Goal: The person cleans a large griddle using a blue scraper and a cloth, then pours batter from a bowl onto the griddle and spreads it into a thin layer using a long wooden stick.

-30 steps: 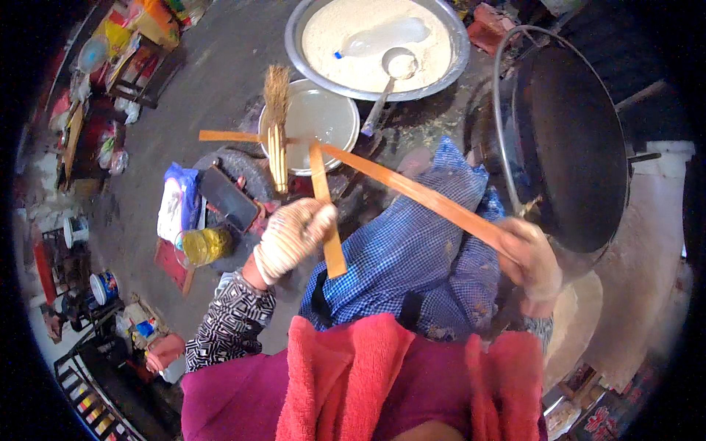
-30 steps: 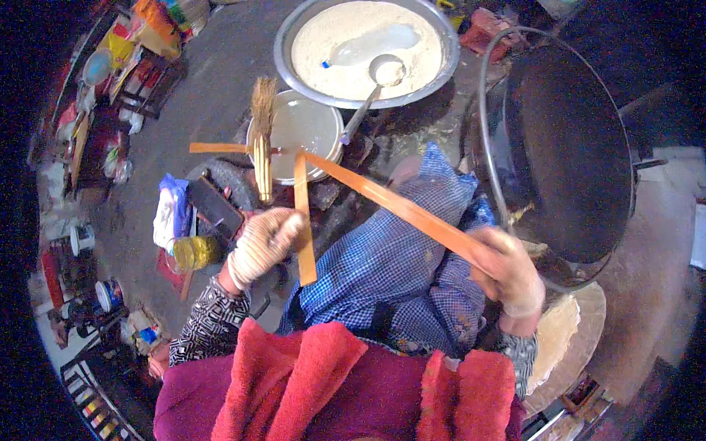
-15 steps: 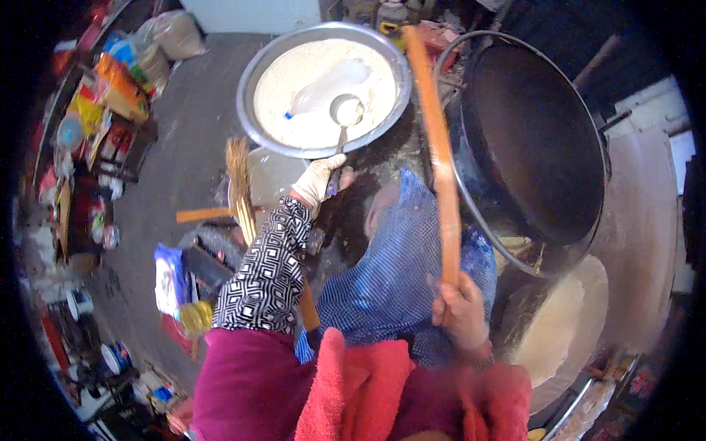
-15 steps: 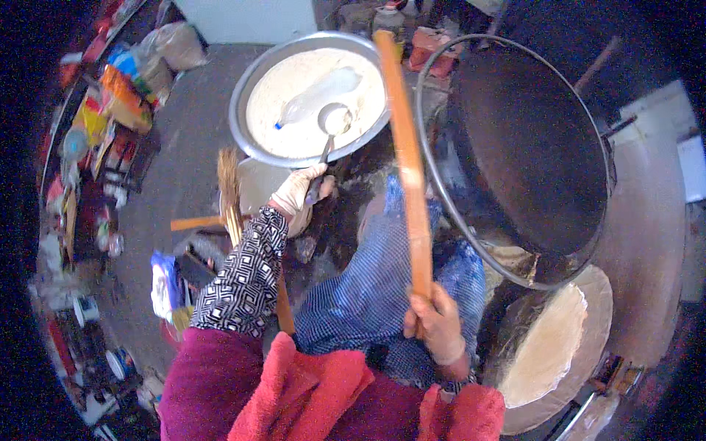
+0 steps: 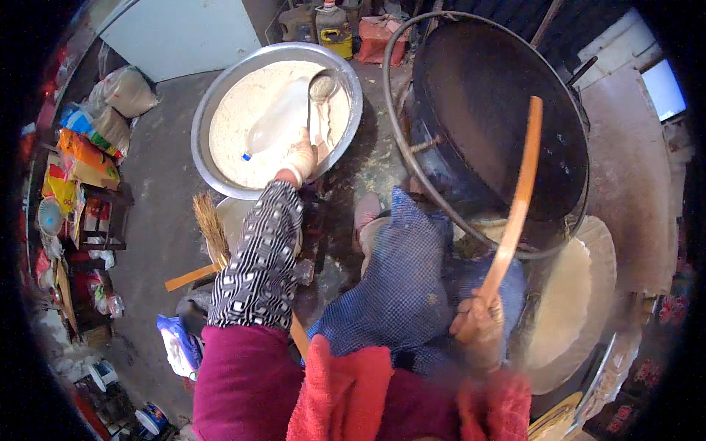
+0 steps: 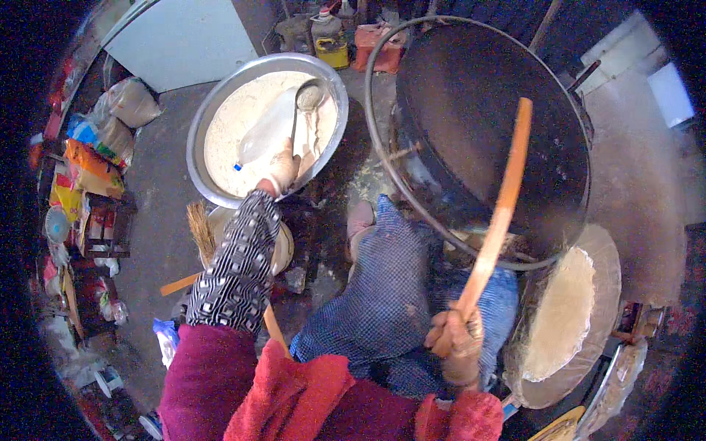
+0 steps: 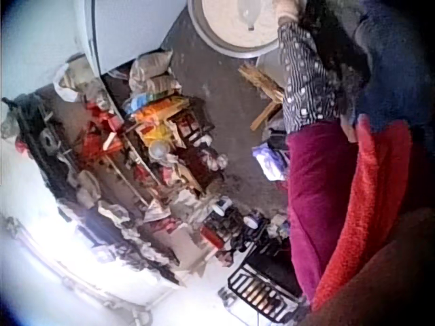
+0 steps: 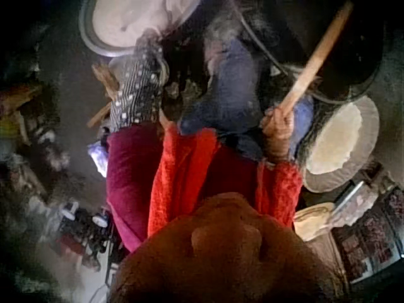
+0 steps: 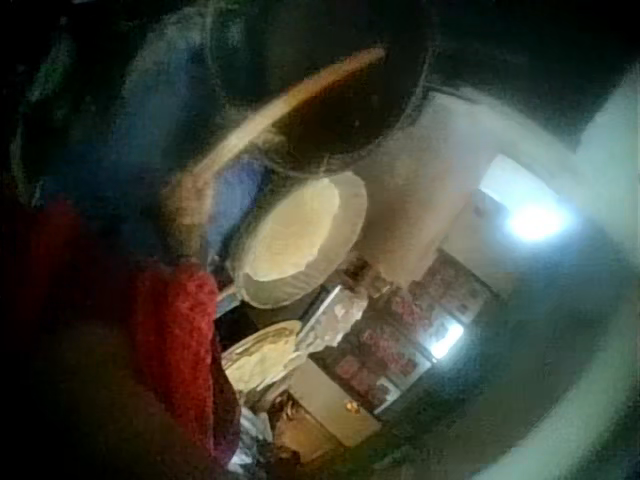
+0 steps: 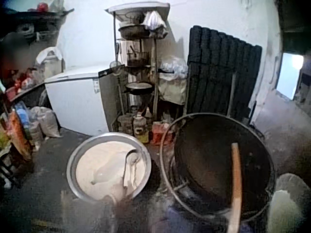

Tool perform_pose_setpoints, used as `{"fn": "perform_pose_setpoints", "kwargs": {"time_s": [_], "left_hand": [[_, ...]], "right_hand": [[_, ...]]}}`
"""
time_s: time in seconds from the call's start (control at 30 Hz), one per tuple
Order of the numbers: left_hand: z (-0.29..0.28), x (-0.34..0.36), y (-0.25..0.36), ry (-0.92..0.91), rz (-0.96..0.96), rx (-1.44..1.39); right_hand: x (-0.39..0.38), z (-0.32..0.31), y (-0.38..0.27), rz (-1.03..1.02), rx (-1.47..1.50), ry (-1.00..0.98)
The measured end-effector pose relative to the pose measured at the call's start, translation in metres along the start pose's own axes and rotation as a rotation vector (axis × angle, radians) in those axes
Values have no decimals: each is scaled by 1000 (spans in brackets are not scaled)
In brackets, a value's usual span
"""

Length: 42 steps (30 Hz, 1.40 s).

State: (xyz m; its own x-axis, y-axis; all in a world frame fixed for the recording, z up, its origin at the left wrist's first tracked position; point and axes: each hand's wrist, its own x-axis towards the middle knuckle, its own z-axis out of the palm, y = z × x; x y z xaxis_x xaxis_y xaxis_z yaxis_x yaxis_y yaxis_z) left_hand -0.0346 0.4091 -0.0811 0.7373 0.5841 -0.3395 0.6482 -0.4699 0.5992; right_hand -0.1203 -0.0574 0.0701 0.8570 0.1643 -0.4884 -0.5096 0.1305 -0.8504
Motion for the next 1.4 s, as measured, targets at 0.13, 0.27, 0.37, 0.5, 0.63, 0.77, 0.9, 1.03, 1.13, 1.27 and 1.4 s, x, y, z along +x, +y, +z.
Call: {"fn": "perform_pose_setpoints", "kwargs": {"time_s": [0.13, 0.27, 0.37, 0.5, 0.63, 0.77, 0.9, 1.03, 1.13, 1.27, 1.4], "left_hand": [[21, 3, -24, 42, 284, 494], [37, -29, -78, 39, 326, 429], [45, -94, -78, 75, 361, 241], [41, -140, 6, -178, -148, -689], [66, -120, 27, -255, -182, -1649], [89, -114, 22, -879, -270, -2359], [82, -154, 14, -906, -206, -2198], [57, -210, 6, -458, -622, -2410], [22, -223, -7, -697, -226, -1989], [-11, -240, -22, -308, -71, -1723], [-24, -234, -18, -216, 51, -1530]], "right_hand": [[-2, -11, 3, 137, -42, -22], [8, -20, 7, 166, -39, -93], [12, -22, 0, 186, -57, -143], [22, -49, 9, 123, 9, -268], [18, -69, 2, 207, 120, -309], [9, -84, -3, 65, -30, -264], [10, -92, -8, -134, -82, -122], [24, -113, -1, -158, -8, 42], [33, -132, 9, -105, 84, 149], [60, -128, 13, -83, 130, 98], [92, -106, -14, -342, -62, 80]]}}
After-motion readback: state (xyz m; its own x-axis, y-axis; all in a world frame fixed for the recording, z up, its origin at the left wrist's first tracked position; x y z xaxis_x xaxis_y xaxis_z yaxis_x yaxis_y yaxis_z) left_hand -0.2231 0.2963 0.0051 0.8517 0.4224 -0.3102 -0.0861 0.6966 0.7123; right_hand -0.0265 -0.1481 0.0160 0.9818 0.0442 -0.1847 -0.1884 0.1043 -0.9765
